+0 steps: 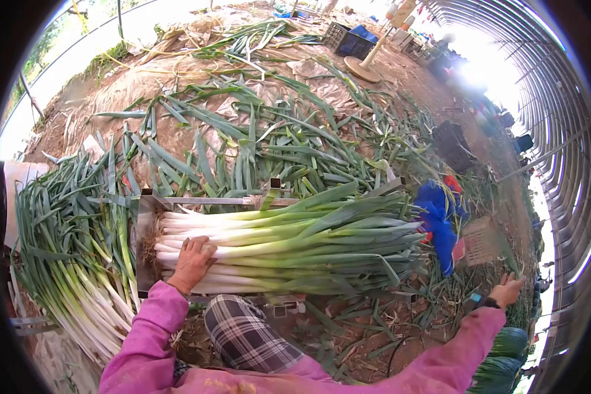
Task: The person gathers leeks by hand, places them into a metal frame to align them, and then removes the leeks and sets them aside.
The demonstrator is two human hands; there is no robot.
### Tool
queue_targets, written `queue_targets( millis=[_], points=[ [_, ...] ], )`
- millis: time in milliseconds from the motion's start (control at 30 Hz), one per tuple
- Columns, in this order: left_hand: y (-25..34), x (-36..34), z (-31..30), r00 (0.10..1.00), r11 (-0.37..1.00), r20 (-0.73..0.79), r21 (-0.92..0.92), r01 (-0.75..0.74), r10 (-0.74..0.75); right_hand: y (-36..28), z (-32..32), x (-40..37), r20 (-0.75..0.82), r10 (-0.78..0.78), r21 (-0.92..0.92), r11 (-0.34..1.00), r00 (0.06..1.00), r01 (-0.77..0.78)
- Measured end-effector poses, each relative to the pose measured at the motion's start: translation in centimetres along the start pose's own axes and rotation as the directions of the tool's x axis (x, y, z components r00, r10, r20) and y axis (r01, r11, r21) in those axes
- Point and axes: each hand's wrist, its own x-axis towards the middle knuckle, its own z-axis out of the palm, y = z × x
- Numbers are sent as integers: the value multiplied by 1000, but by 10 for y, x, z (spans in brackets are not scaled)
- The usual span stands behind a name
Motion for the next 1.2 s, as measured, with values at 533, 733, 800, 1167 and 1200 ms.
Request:
queue_targets(
  millis=[533,733,800,1167,1200],
  points=[
    [-36,53,-47,998,1000,-68,-24,-12,10,157,123,-471,797,165,475,424,-582,771],
    [-89,106,-10,897,952,323,145,269,-303,210,158,-492,752,370,365,455,-545,813],
    [-101,104,-5,833,916,382,186,355,-400,232,155,-498,736,323,456,413,-595,789],
    [-128,106,14,724,876,497,331,352,-479,257,168,-516,649,509,369,438,-565,820],
    [-122,104,12,757,879,459,340,334,-464,256,165,-516,661,484,385,436,-573,813]
  ],
)
